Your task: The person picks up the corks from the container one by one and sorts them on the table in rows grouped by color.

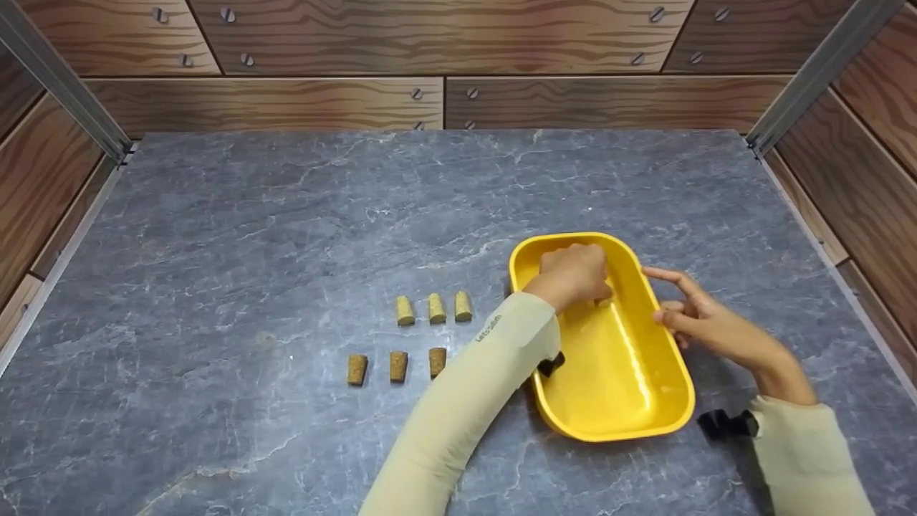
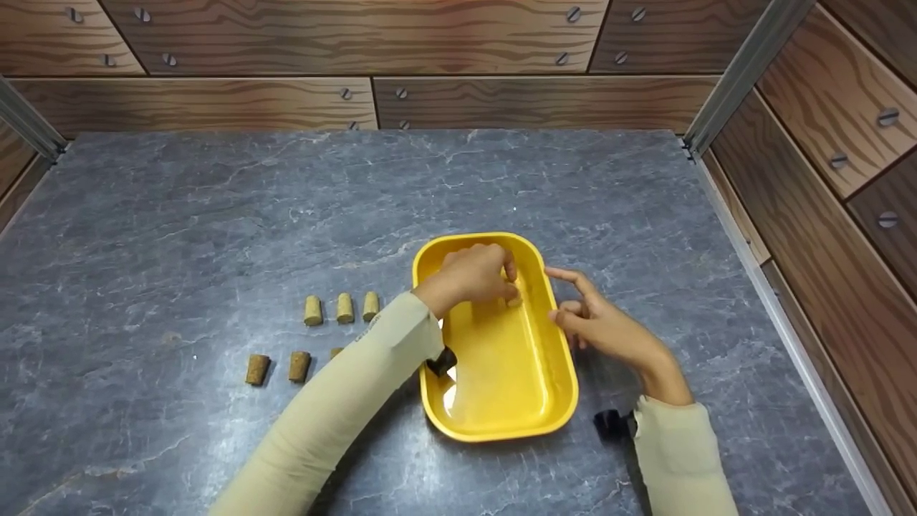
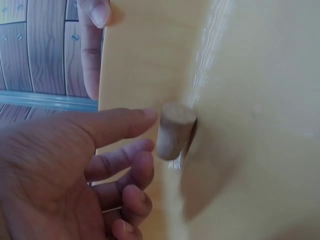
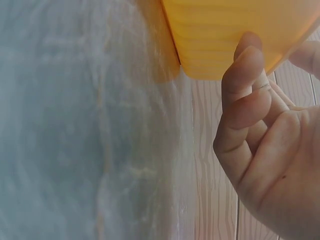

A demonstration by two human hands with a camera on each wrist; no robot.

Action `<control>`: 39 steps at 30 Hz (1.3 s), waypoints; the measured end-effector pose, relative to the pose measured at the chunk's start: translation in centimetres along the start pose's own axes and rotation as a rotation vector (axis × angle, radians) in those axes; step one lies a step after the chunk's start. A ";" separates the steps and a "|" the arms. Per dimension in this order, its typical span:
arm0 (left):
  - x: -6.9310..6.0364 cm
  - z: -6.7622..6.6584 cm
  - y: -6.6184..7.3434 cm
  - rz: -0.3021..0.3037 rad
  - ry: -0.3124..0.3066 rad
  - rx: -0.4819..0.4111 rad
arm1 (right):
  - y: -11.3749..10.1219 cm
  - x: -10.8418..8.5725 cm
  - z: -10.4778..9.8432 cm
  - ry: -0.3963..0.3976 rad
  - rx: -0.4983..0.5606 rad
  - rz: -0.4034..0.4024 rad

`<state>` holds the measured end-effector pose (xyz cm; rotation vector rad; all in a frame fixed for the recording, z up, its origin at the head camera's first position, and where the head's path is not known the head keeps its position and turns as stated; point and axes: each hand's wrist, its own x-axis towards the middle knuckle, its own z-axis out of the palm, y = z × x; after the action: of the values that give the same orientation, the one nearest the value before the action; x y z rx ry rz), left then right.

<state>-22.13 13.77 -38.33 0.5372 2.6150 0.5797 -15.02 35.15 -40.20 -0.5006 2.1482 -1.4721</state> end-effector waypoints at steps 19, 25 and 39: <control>0.2 0.2 0.0 -0.043 0.018 0.088 | 0.1 0.0 -0.1 -0.007 0.001 -0.009; 0.1 0.1 0.2 -0.024 0.022 0.109 | 0.0 0.1 -0.1 0.001 -0.001 0.004; -1.7 -2.5 2.1 0.108 0.023 0.063 | 0.0 0.0 0.0 -0.012 -0.006 -0.006</control>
<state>-21.24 14.01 -34.76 0.6988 2.6458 0.5411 -15.04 35.21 -40.23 -0.5174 2.1438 -1.4628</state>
